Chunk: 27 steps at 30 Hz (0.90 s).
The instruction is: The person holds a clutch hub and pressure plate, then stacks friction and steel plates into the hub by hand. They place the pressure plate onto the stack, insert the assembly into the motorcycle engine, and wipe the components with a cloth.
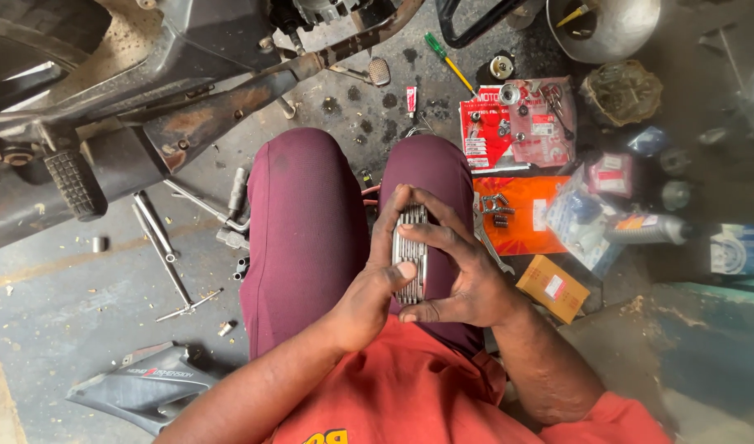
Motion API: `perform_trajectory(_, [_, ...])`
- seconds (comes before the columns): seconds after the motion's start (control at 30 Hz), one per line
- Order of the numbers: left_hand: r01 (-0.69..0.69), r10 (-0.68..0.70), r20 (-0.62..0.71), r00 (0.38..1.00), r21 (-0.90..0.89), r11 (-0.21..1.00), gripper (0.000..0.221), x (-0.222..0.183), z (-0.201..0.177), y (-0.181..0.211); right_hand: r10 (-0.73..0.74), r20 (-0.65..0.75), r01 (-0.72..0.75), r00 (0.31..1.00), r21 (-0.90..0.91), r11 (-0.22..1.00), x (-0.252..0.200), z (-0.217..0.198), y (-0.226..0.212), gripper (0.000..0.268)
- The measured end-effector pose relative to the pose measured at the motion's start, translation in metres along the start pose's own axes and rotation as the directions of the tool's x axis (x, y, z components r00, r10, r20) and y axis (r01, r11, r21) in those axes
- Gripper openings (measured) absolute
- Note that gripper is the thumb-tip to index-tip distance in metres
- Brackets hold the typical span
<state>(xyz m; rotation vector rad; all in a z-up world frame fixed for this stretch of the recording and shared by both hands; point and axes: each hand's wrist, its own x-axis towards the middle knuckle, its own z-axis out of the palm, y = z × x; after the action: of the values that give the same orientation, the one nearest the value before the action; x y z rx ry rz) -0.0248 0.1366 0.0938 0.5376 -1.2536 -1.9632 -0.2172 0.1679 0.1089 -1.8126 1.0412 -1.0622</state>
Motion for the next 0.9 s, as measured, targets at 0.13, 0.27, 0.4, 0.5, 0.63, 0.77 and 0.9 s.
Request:
perform_trajectory(0.13, [-0.052, 0.059, -0.034, 0.998, 0.167, 0.985, 0.08, 0.0, 0.004, 0.011, -0.001, 0.002, 0.001, 1.0, 0.031, 1.0, -0.002, 0.001, 0.0, 0.084])
perform_trajectory(0.27, [-0.094, 0.107, -0.05, 0.993, 0.22, 0.971, 0.081, -0.004, 0.005, 0.007, 0.012, 0.002, -0.012, 1.0, 0.053, 0.999, -0.003, 0.002, 0.001, 0.082])
perform_trajectory(0.4, [-0.093, 0.109, -0.057, 0.992, 0.235, 0.968, 0.082, -0.005, 0.004, 0.004, -0.002, 0.015, 0.001, 1.0, 0.079, 0.997, -0.005, 0.002, 0.001, 0.076])
perform_trajectory(0.5, [-0.097, 0.113, -0.065, 0.991, 0.22, 0.971, 0.082, -0.006, 0.004, 0.003, 0.0, 0.024, -0.002, 1.0, 0.087, 0.996, -0.006, 0.002, 0.0, 0.074])
perform_trajectory(0.63, [-0.105, 0.122, -0.073, 0.99, 0.195, 0.975, 0.08, -0.008, 0.002, -0.002, 0.002, 0.034, -0.005, 0.999, 0.087, 0.996, -0.005, 0.002, -0.001, 0.074])
perform_trajectory(0.77, [-0.074, 0.091, -0.087, 0.992, 0.19, 0.979, 0.08, -0.008, -0.002, -0.008, 0.01, 0.056, -0.016, 0.998, 0.105, 0.994, -0.005, 0.004, 0.005, 0.074])
perform_trajectory(0.9, [-0.02, 0.036, -0.149, 0.988, 0.106, 0.994, 0.074, -0.008, -0.012, -0.02, 0.045, 0.085, -0.052, 0.995, 0.075, 0.996, -0.005, 0.01, 0.016, 0.076])
